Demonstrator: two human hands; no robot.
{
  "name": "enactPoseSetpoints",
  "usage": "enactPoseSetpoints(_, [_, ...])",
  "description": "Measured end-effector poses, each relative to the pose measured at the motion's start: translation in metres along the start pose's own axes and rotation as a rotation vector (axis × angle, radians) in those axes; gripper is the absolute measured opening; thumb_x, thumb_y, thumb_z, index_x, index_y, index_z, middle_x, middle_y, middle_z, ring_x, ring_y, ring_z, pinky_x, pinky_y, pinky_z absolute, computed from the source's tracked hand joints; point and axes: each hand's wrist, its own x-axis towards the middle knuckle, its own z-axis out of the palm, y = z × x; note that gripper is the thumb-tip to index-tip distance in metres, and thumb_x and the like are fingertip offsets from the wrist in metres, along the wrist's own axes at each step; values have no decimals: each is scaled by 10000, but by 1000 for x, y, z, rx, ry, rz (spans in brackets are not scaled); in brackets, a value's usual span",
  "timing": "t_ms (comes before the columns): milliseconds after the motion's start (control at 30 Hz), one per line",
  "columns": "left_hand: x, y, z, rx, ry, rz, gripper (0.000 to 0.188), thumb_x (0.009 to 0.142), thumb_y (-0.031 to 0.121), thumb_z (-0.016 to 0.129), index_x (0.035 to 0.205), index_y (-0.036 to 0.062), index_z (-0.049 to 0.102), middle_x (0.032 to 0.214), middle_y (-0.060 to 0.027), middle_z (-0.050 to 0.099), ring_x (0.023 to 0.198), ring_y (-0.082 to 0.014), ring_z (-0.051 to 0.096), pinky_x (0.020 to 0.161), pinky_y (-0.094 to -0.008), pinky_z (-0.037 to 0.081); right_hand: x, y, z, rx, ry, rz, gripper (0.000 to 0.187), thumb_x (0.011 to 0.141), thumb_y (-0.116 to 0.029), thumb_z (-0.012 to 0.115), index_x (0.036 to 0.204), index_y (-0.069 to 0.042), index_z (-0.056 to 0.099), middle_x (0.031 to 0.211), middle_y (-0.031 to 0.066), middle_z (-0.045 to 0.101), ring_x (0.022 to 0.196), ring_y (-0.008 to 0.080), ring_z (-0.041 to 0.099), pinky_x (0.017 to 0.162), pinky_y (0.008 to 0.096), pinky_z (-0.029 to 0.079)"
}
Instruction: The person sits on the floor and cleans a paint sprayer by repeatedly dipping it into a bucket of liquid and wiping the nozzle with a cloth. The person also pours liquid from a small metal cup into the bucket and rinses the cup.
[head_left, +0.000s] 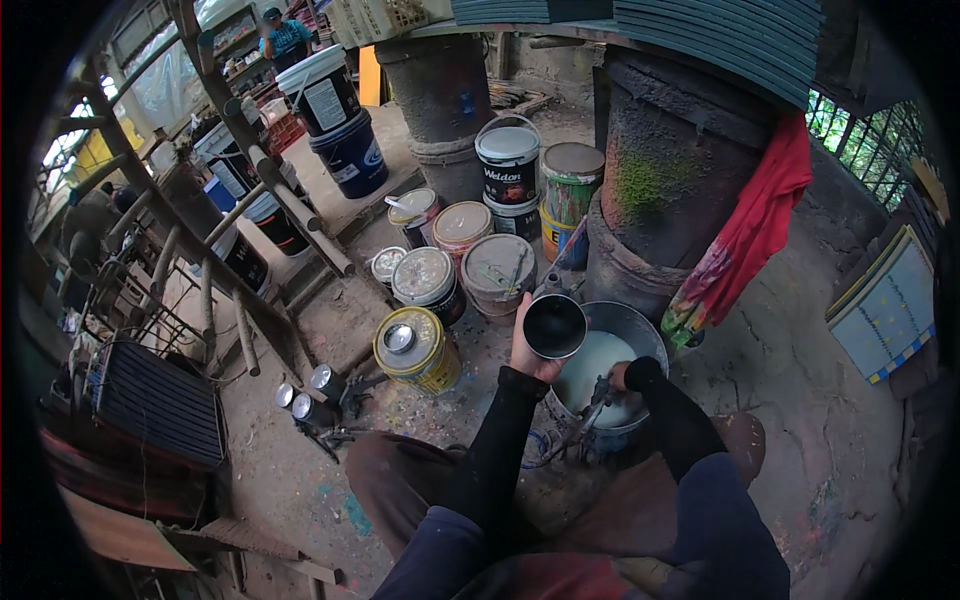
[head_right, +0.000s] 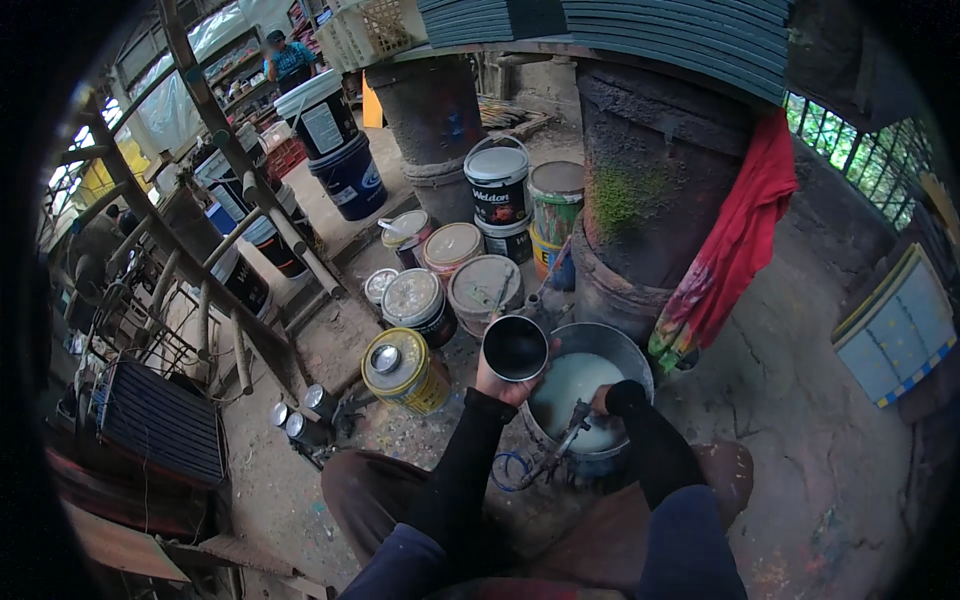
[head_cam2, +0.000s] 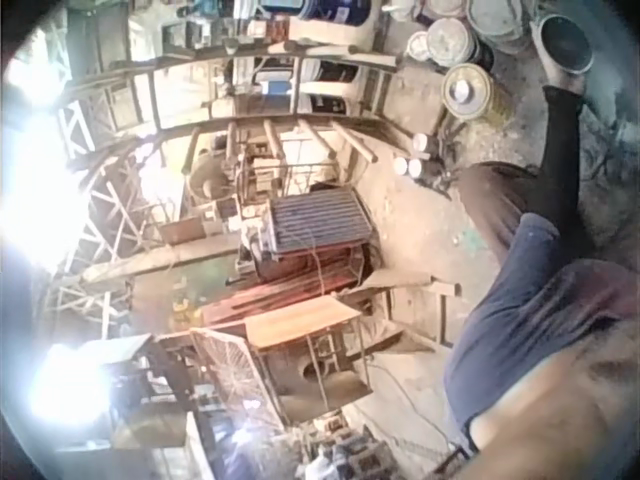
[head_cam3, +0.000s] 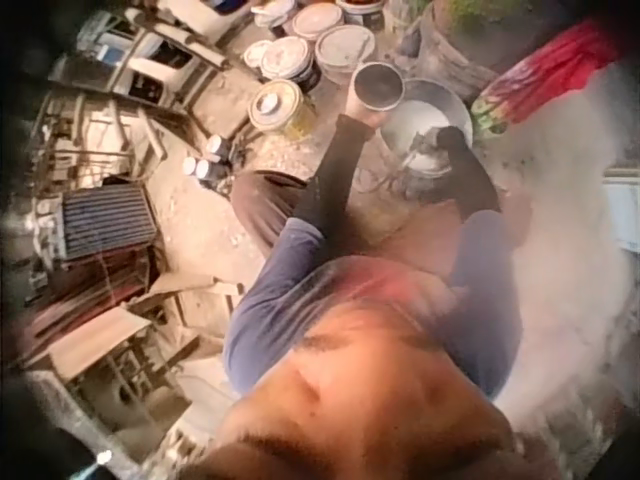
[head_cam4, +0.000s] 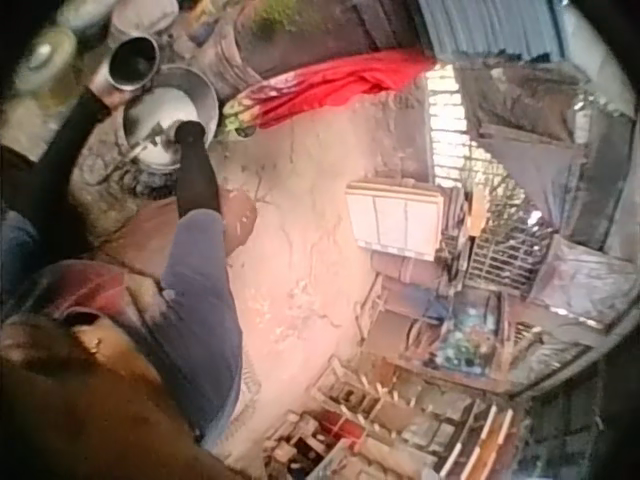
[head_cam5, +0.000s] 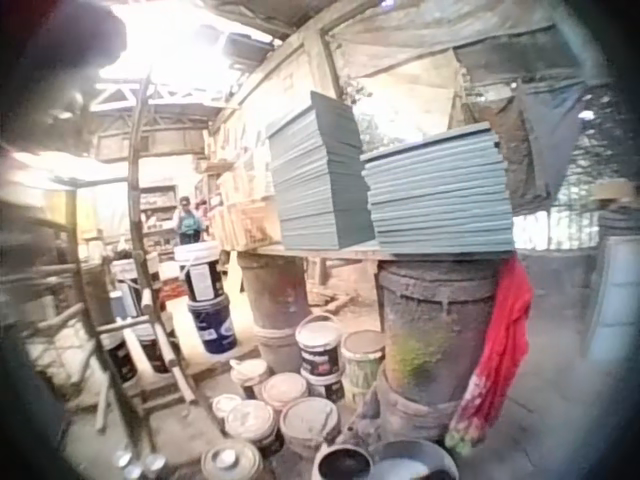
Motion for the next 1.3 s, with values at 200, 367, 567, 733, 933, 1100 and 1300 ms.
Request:
enactPoseSetpoints(200, [16,-23,1,22,157,-26,598,929,579,437,1102,33,608,1034,-136,666,1000,-354,628,822,-422,552,-152,-63,-93,552,449,-106,234,841,-90,665,1040,29,634,846,141,686,600,208,678,535,328,558])
enactPoseSetpoints(367, [26,-35,-4,149,209,-22,620,924,607,419,1158,61,594,1069,-119,660,1006,-254,634,897,-414,505,-254,-106,-133,650,674,-129,374,829,-101,675,1147,-4,503,777,106,609,669,233,632,653,360,509])
enactPoseSetpoints(567, [26,-57,1,349,373,-63,544,909,581,495,1111,87,598,1068,-88,660,985,-225,638,884,-403,503,-249,-127,-113,412,1153,-472,337,767,-63,688,1056,-25,518,1004,150,574,905,282,613,823,361,475])
enactPoseSetpoints(733, [23,-48,-22,573,435,31,489,866,516,619,1095,87,582,955,-50,651,825,-192,650,690,-377,536,-202,-145,-68,-98,1048,-542,367,648,-17,603,1012,20,574,1099,222,544,1069,370,516,950,445,411])
enactPoseSetpoints(933, [27,-64,-50,919,476,124,619,825,482,689,1147,-28,553,1003,-116,630,829,-215,645,662,-380,550,-151,-121,-51,130,738,-442,476,685,-134,641,1117,61,596,1140,288,579,1074,410,550,977,436,408])
enactPoseSetpoints(1100, [25,-42,-19,901,493,345,559,857,432,675,1129,-41,555,1001,-123,631,867,-194,617,773,-316,495,-175,-160,-67,663,924,-503,514,712,-172,694,1152,60,562,1161,272,571,1069,418,561,920,415,452])
enactPoseSetpoints(1300, [27,-24,3,1280,448,712,608,842,393,703,1183,-63,488,1122,-153,578,990,-223,563,910,-330,424,-185,-124,-76,349,991,-579,354,705,-6,620,1058,-15,602,1051,187,585,1013,393,569,859,404,472])
